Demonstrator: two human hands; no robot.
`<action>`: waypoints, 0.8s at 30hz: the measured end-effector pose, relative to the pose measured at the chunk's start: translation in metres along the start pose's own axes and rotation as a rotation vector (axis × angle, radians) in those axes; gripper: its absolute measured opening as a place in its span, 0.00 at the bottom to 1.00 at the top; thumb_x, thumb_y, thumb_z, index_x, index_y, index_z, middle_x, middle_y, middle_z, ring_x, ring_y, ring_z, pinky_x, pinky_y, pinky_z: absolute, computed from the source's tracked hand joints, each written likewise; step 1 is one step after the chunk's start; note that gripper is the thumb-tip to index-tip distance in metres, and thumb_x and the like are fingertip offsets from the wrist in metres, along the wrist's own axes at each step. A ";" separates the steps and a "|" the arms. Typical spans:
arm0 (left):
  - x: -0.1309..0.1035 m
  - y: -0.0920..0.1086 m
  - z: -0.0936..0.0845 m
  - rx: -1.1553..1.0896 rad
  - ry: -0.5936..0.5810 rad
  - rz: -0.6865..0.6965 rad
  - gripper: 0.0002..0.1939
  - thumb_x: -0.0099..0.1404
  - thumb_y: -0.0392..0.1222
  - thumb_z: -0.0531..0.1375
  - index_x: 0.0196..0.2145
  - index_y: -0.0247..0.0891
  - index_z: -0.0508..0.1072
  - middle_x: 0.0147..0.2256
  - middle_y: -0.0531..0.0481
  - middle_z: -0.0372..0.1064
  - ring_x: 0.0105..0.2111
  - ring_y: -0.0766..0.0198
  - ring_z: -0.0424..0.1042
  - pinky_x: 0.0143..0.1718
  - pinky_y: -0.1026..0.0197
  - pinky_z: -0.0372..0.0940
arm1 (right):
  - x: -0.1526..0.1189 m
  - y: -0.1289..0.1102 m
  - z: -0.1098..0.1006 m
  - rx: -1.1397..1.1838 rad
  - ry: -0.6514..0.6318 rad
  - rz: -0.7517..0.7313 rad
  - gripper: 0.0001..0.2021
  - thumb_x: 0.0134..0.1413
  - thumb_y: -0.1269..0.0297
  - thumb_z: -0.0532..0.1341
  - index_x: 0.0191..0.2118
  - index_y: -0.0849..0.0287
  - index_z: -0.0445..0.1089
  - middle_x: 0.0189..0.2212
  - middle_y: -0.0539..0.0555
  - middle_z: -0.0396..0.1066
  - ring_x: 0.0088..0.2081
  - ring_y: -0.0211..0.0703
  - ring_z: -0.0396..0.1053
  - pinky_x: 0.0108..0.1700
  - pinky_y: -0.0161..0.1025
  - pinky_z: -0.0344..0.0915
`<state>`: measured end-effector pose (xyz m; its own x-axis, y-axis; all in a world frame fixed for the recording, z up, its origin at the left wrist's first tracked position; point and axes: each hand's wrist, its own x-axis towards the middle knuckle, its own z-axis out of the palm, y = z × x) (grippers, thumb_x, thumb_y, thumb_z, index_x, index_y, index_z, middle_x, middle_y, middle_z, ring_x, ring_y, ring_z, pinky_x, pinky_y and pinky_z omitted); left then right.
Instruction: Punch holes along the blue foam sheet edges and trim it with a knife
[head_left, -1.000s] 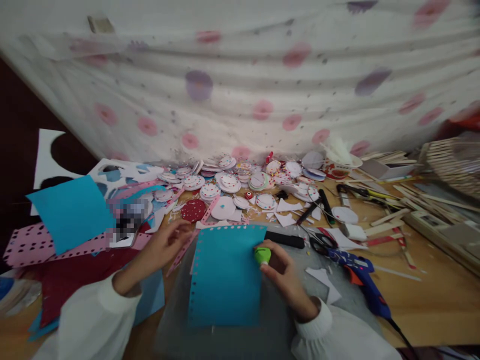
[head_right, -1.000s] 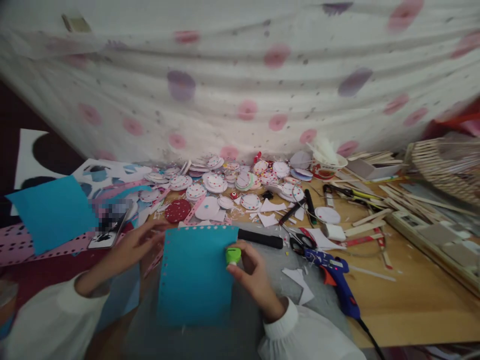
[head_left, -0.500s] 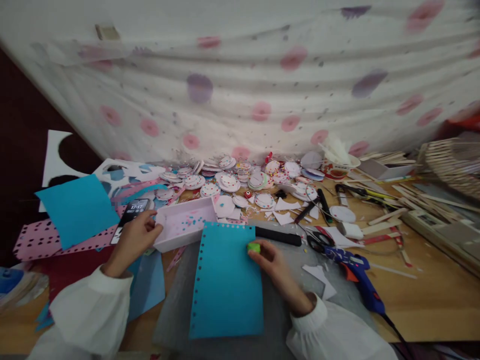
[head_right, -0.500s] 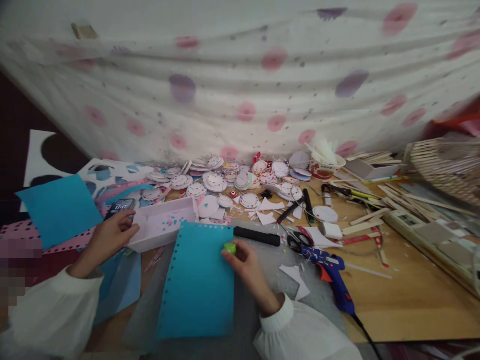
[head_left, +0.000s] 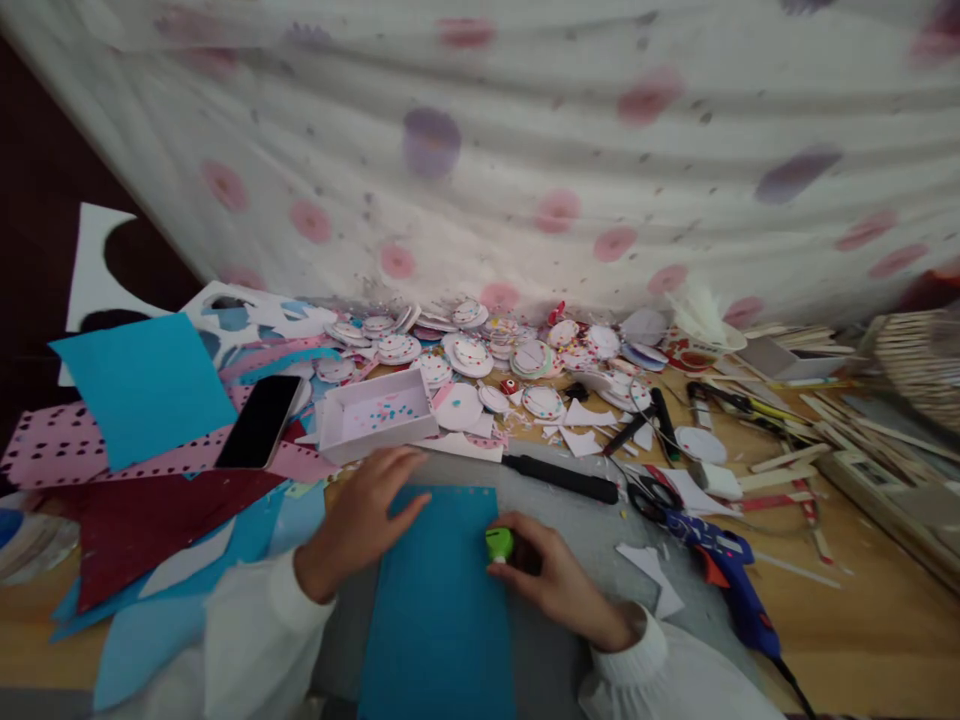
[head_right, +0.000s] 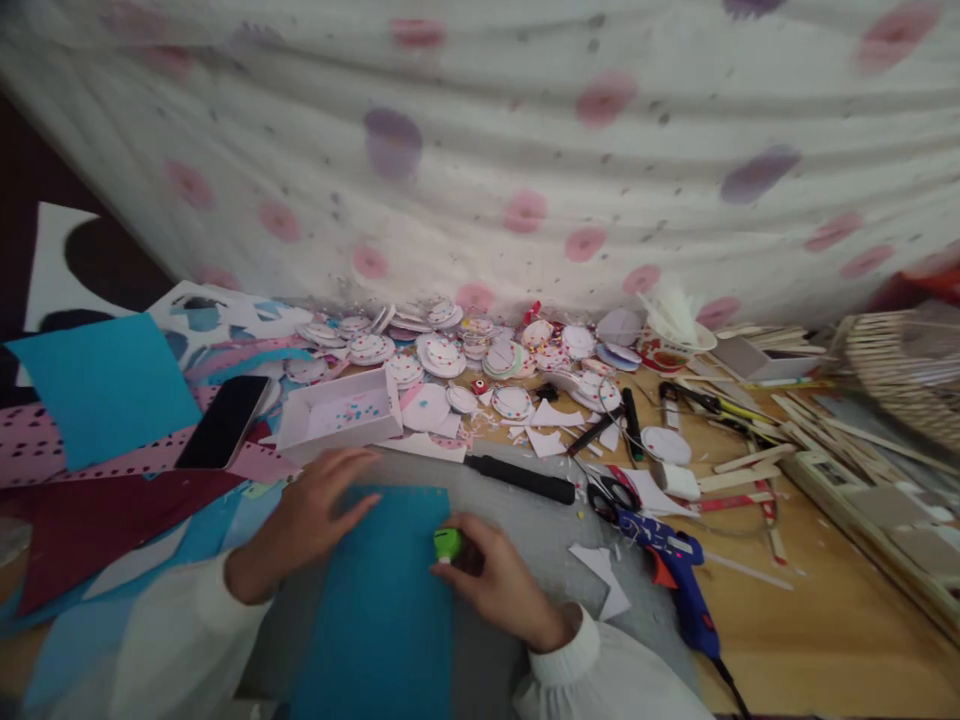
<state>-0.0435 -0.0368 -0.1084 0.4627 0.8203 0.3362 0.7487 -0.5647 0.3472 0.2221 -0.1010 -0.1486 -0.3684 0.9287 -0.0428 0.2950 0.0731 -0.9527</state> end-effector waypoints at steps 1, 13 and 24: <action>-0.003 0.009 0.009 -0.008 -0.043 0.048 0.20 0.66 0.46 0.57 0.56 0.44 0.64 0.52 0.43 0.67 0.55 0.50 0.64 0.55 0.46 0.60 | -0.002 -0.001 -0.002 -0.024 -0.007 -0.014 0.14 0.54 0.56 0.65 0.43 0.56 0.68 0.27 0.47 0.66 0.26 0.37 0.63 0.26 0.33 0.60; 0.005 0.021 0.032 -0.085 -0.167 0.260 0.16 0.72 0.35 0.46 0.38 0.38 0.73 0.37 0.44 0.70 0.40 0.57 0.69 0.42 0.54 0.67 | -0.006 0.009 -0.047 -0.781 0.372 -0.267 0.21 0.58 0.65 0.59 0.57 0.59 0.61 0.51 0.64 0.66 0.52 0.57 0.63 0.51 0.55 0.63; 0.005 0.031 0.022 0.093 -0.088 0.488 0.13 0.72 0.34 0.49 0.42 0.33 0.73 0.38 0.43 0.71 0.39 0.58 0.68 0.42 0.55 0.66 | 0.016 0.007 -0.005 -0.885 0.117 -0.531 0.10 0.63 0.73 0.54 0.46 0.63 0.71 0.37 0.59 0.74 0.37 0.48 0.66 0.38 0.45 0.66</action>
<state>-0.0073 -0.0483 -0.1147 0.8043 0.4699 0.3637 0.4729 -0.8768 0.0871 0.2231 -0.0839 -0.1548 -0.5657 0.7252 0.3926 0.6791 0.6798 -0.2770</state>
